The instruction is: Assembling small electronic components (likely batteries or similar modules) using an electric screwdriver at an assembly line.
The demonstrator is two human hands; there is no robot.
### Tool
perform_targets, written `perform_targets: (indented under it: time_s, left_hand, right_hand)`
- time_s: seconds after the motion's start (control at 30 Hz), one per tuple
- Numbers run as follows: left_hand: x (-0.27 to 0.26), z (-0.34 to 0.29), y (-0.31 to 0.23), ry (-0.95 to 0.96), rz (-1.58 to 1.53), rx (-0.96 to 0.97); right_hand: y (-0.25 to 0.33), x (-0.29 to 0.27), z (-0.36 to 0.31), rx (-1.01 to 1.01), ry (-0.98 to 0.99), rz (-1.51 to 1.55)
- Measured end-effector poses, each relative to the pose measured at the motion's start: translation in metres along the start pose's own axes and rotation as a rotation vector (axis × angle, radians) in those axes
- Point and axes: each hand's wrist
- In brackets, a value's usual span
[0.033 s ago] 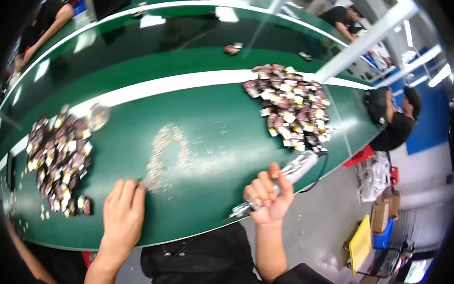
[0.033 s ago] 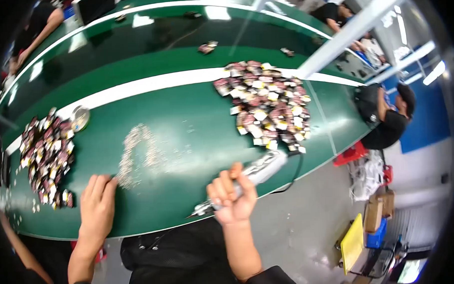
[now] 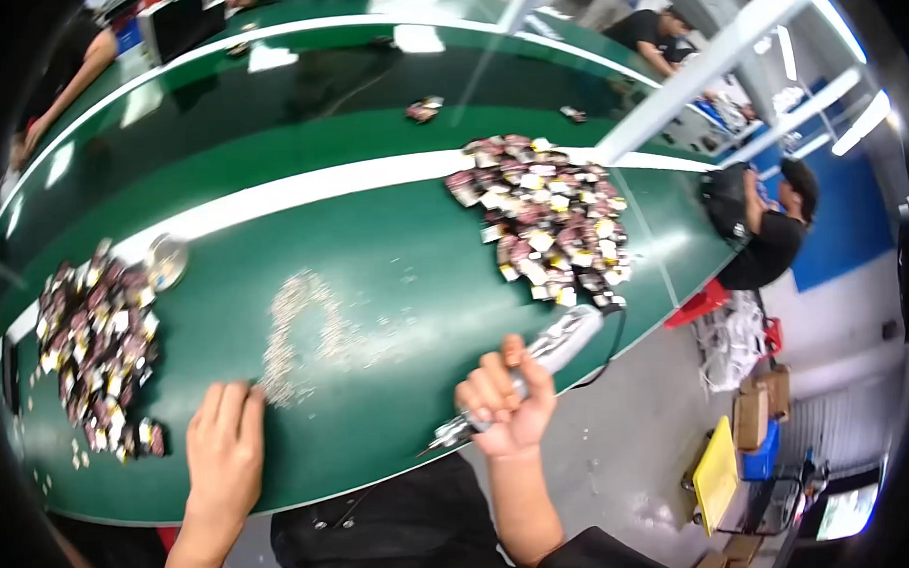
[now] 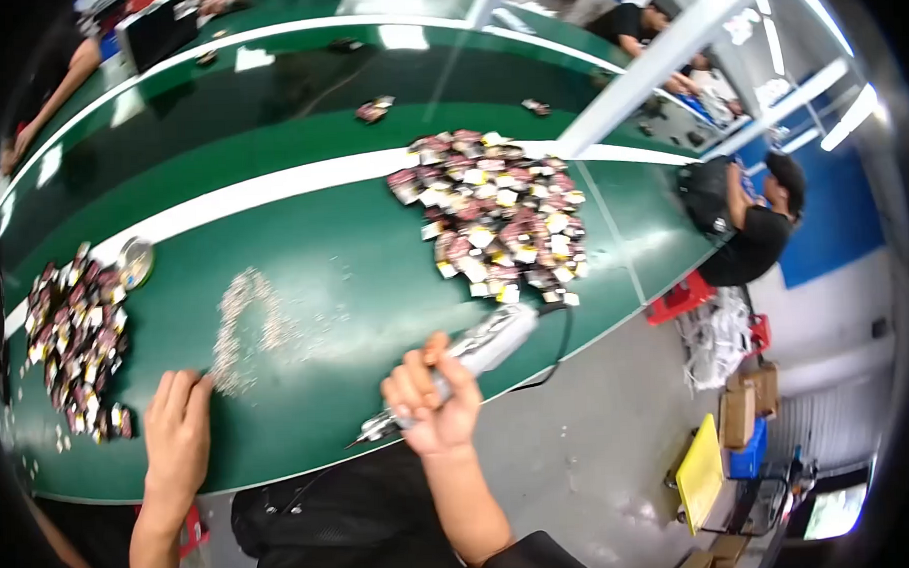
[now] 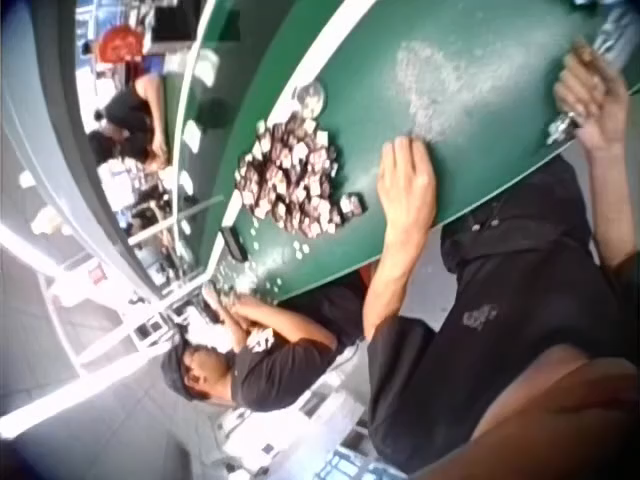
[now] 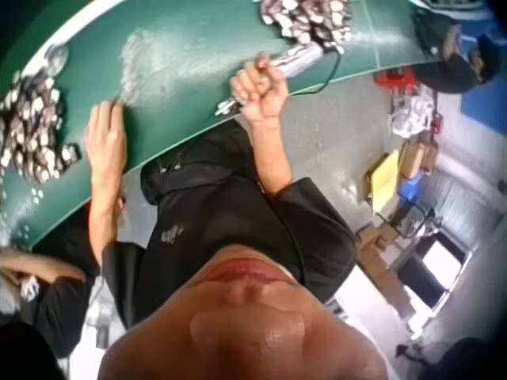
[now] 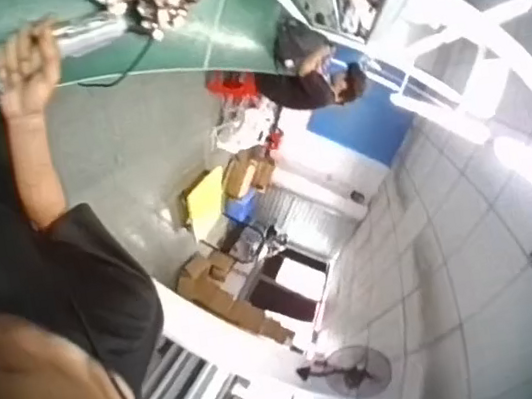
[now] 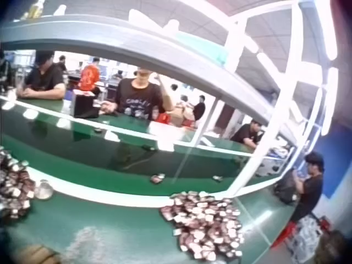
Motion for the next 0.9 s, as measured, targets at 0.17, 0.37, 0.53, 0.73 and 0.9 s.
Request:
perform_targets:
  time_s: [0.17,0.37,0.53,0.73,0.9]
  left_hand:
    - [0.000,-0.007,0.000,0.072,0.082,0.028]
    - [-0.001,0.001,0.003,0.042,0.124,0.126]
    - [0.003,0.009,0.006,-0.062,0.041,0.121]
    - [-0.005,0.006,0.010,-0.093,-0.077,-0.067]
    - [-0.012,0.004,0.000,-0.191,-0.173,-0.089]
  right_hand:
    - [-0.007,-0.001,-0.006,0.017,0.019,0.031]
    - [-0.006,-0.003,-0.006,-0.001,0.053,0.047]
    - [-0.003,-0.001,-0.002,-0.012,0.065,0.069]
    - [-0.002,0.001,-0.001,-0.002,0.062,0.073]
    - [-0.001,0.000,-0.006,-0.003,0.061,0.095]
Point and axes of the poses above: each hand's wrist, its own z-axis towards the middle knuckle, its own x-axis out of the palm, y = z × x, and after that the axes turned 3 degrees about y, right-handed
